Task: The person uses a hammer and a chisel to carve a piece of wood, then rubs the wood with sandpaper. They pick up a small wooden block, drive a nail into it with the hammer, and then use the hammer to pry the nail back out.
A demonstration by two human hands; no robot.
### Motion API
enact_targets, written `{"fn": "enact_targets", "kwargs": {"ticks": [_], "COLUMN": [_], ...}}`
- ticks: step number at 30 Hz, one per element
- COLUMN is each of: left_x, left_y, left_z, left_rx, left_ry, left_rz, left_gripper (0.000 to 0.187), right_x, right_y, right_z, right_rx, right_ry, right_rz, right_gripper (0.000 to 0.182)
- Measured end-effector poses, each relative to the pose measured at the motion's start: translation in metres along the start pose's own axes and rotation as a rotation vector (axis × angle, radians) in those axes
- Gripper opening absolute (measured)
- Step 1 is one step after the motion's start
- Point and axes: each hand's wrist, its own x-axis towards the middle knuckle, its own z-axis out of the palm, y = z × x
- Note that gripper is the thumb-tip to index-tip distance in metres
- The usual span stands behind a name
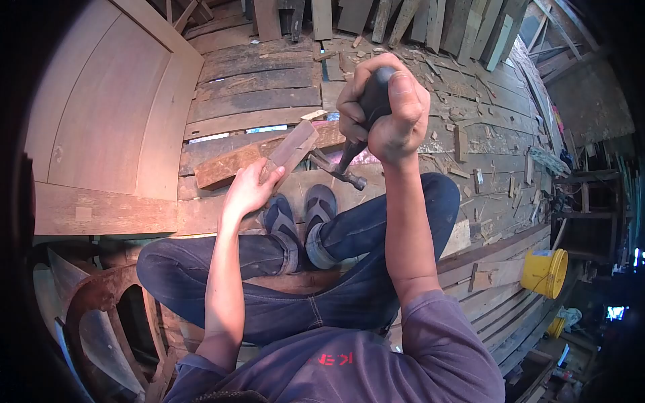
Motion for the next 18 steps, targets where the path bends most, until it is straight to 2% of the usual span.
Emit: {"fn": "enact_targets", "kwargs": {"ticks": [2, 5, 13, 18], "left_x": [-0.002, 0.003, -0.001, 0.0], "left_y": [0.003, -0.004, 0.004, 0.004], "left_z": [0.002, 0.011, 0.013, 0.016], "left_rx": [-0.136, -0.007, 0.04, 0.047], "left_ry": [-0.066, 0.056, -0.004, -0.049], "left_rz": [-0.028, 0.13, 0.078, 0.07], "left_gripper": [0.051, 0.049, 0.046, 0.044], "right_x": [-0.001, -0.003, -0.008, -0.014], "right_y": [-0.004, 0.004, 0.006, 0.009], "right_z": [0.005, 0.01, 0.018, 0.034], "right_rx": [0.012, -0.043, -0.086, -0.202], "right_ry": [0.01, 0.022, 0.028, -0.057], "right_rz": [-0.009, -0.008, -0.014, -0.107], "right_gripper": [0.047, 0.044, 0.041, 0.034]}}
